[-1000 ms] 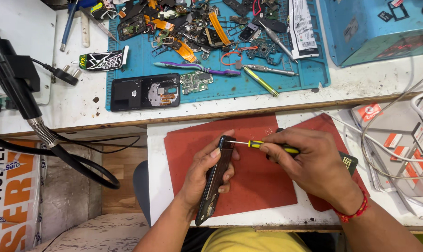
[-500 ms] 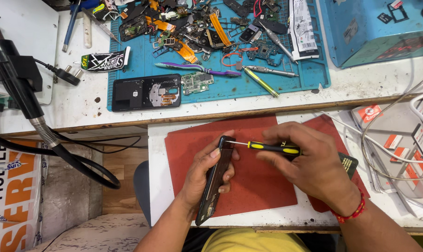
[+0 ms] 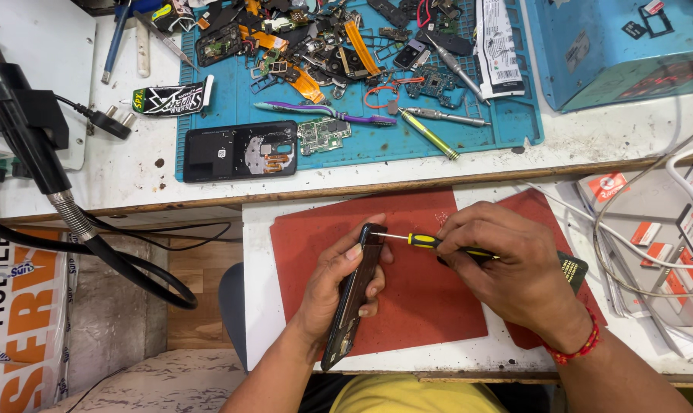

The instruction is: The person uses a screwdriver to pry open the back cover of a smartphone. They carefully work the tool along the edges of the device to separate the casing from the internal components, eventually lifting the back cover to reveal the battery and circuitry.

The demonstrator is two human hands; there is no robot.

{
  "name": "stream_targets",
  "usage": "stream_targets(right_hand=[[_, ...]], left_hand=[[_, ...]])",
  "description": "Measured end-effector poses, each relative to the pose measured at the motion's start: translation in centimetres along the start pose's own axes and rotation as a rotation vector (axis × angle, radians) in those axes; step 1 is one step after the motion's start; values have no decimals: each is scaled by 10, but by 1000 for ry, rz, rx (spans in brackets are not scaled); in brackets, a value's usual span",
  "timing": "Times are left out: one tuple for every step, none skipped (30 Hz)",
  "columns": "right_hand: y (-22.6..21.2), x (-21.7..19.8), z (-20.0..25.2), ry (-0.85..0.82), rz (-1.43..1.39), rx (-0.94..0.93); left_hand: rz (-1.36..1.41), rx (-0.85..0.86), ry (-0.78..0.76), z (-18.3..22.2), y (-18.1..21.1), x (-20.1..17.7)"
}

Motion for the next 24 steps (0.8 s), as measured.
stream_targets(right_hand=[[0, 0, 0, 6, 4, 4], [1, 0, 0, 8, 6, 15], [3, 0, 0, 10, 8, 26], [4, 1, 1, 11, 9, 38], [3, 1, 1, 16, 11, 38], [3, 1, 1, 20, 13, 38], [3, 1, 2, 24, 15, 38], [3, 1, 2, 26, 6, 35], [3, 1, 2, 27, -4, 32], [3, 1, 2, 28, -13, 30], [7, 1, 2, 26, -6, 91], [12, 1, 4, 23, 2, 152], [16, 2, 5, 20, 9, 213], [16, 2, 5, 21, 25, 213], [16, 2, 5, 22, 40, 214], [16, 2, 5, 22, 56, 215], [8, 3, 3, 18, 63, 113], [-1, 3, 1, 14, 69, 11], [-9, 3, 1, 9, 76, -91], [-9, 2, 0, 19, 61, -96], [-9, 2, -1, 29, 46, -102], [-9, 1, -1, 37, 30, -106], [1, 2, 0, 37, 38, 20], [11, 3, 2, 35, 44, 145]], left_hand=[[4, 3, -3, 0, 0, 0], [10, 3, -5, 0, 0, 0], [16, 4, -8, 0, 0, 1], [22, 4, -10, 0, 1, 1], [22, 1, -4, 0, 1, 1], [21, -2, 2, 0, 0, 0], [21, -5, 9, 0, 0, 0], [20, -8, 11, 0, 0, 0], [19, -11, 14, 1, 0, 0], [18, -15, 17, 1, 0, 0], [22, -15, 17, 1, 0, 0], [25, -15, 17, 1, 0, 0], [28, -16, 17, 1, 0, 0], [27, -14, 14, 1, 0, 0], [26, -12, 11, 0, 0, 0], [26, -10, 8, 0, 0, 0], [30, -14, 11, 0, 0, 0], [34, -16, 14, 0, 0, -1], [37, -19, 16, 0, -1, -1], [36, -17, 14, 0, 0, -1], [35, -15, 11, 0, 0, -1], [35, -13, 10, 0, 0, -1], [36, -13, 8, 0, 0, -1], [38, -13, 8, 0, 0, -1]])
Point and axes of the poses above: each hand's wrist, its own z-axis away from the middle knuckle, its own x-axis out of the palm, y = z × x, the point moved 9 cm from there along -z, towards the middle knuckle, and after that the axes turned 4 degrees about -z, right-handed, at the moved point
